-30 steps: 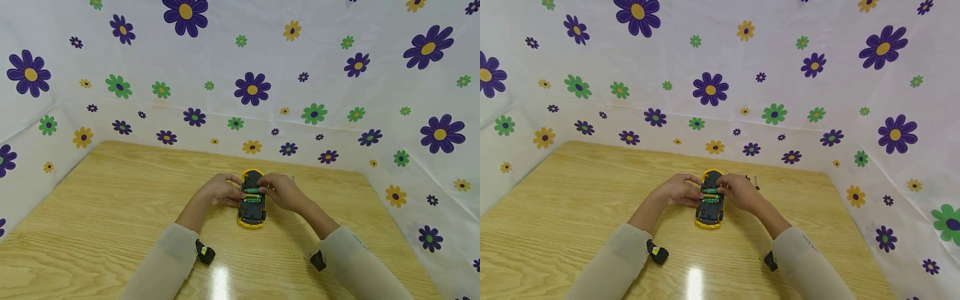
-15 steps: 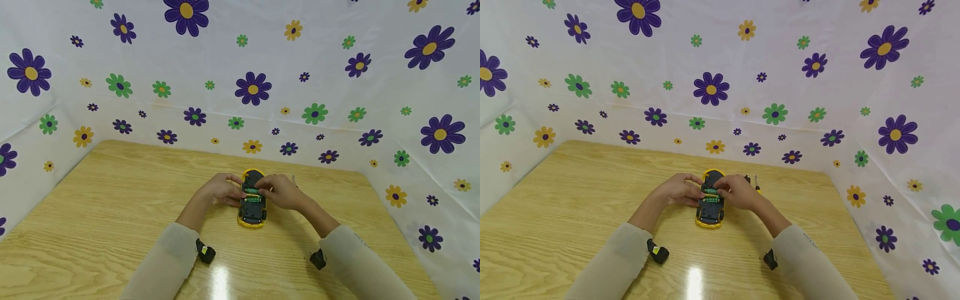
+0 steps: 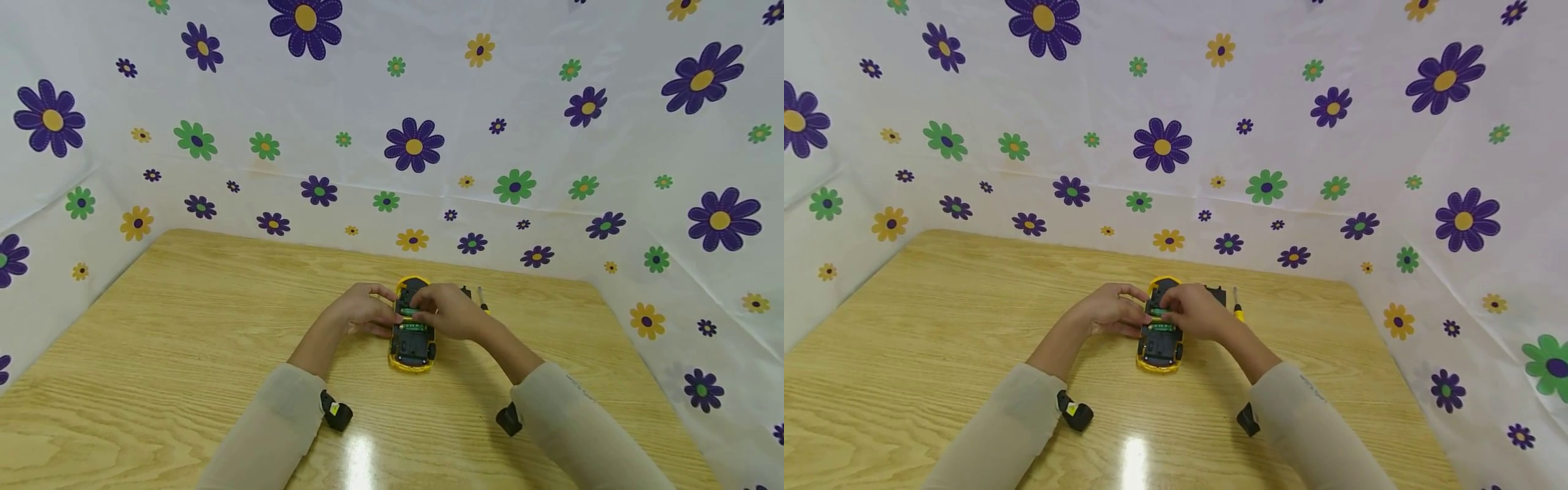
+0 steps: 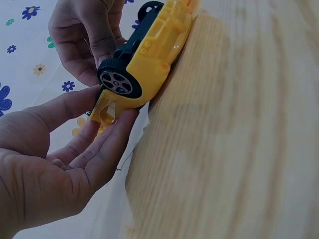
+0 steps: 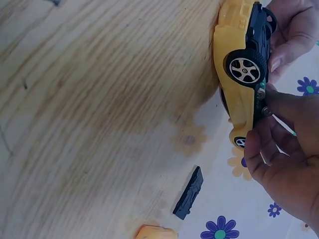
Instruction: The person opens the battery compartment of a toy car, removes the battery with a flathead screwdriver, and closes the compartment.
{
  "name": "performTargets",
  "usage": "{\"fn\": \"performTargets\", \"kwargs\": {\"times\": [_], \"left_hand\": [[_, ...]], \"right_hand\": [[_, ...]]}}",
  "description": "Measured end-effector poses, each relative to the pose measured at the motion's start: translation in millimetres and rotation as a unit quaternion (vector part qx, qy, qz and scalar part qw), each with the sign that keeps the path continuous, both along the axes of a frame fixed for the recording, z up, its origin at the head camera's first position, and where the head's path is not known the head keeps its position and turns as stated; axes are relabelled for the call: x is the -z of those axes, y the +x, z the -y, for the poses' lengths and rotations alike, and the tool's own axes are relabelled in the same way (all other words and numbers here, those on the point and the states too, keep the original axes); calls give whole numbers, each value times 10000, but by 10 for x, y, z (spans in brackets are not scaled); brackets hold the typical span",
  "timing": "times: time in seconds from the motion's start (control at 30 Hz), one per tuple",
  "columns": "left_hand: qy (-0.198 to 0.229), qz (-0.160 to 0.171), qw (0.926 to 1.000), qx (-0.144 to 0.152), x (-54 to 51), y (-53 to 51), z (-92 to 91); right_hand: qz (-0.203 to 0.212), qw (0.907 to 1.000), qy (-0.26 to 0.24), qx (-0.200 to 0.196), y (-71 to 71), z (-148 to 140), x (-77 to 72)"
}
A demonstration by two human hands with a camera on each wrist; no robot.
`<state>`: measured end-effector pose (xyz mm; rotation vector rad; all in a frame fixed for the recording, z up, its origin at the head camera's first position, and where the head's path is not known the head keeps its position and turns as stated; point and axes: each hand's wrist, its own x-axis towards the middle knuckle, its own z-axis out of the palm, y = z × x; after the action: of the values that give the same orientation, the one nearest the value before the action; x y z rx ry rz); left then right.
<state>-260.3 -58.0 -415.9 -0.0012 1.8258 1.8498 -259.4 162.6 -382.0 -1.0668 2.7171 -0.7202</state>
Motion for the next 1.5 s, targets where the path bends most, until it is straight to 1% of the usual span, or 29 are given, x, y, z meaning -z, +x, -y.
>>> {"fn": "performTargets", "kwargs": {"times": [0.2,0.47,0.57,0.73,0.93,1.23,1.5], "left_hand": [[-18,21,10000,-17,-1,-5,-15],[-21,32,10000,-15,9,-9,-26],[-14,23,10000,-7,12,-10,-28],[12,42,10000,-5,16,-19,-32],[31,29,10000,20,15,-24,-30],[3,46,10000,19,21,-14,-27],[-8,13,10000,47,27,-22,-25]], "right_hand": [[109,9999,25,86,6,-2,-21],[-117,9993,146,333,37,-57,-24],[-193,9992,47,344,46,-99,-18],[-326,9991,-162,203,54,-186,4],[-305,9987,-355,193,60,-305,20],[-358,9984,-296,330,42,-490,10],[-294,9985,-53,454,23,-630,-17]]}}
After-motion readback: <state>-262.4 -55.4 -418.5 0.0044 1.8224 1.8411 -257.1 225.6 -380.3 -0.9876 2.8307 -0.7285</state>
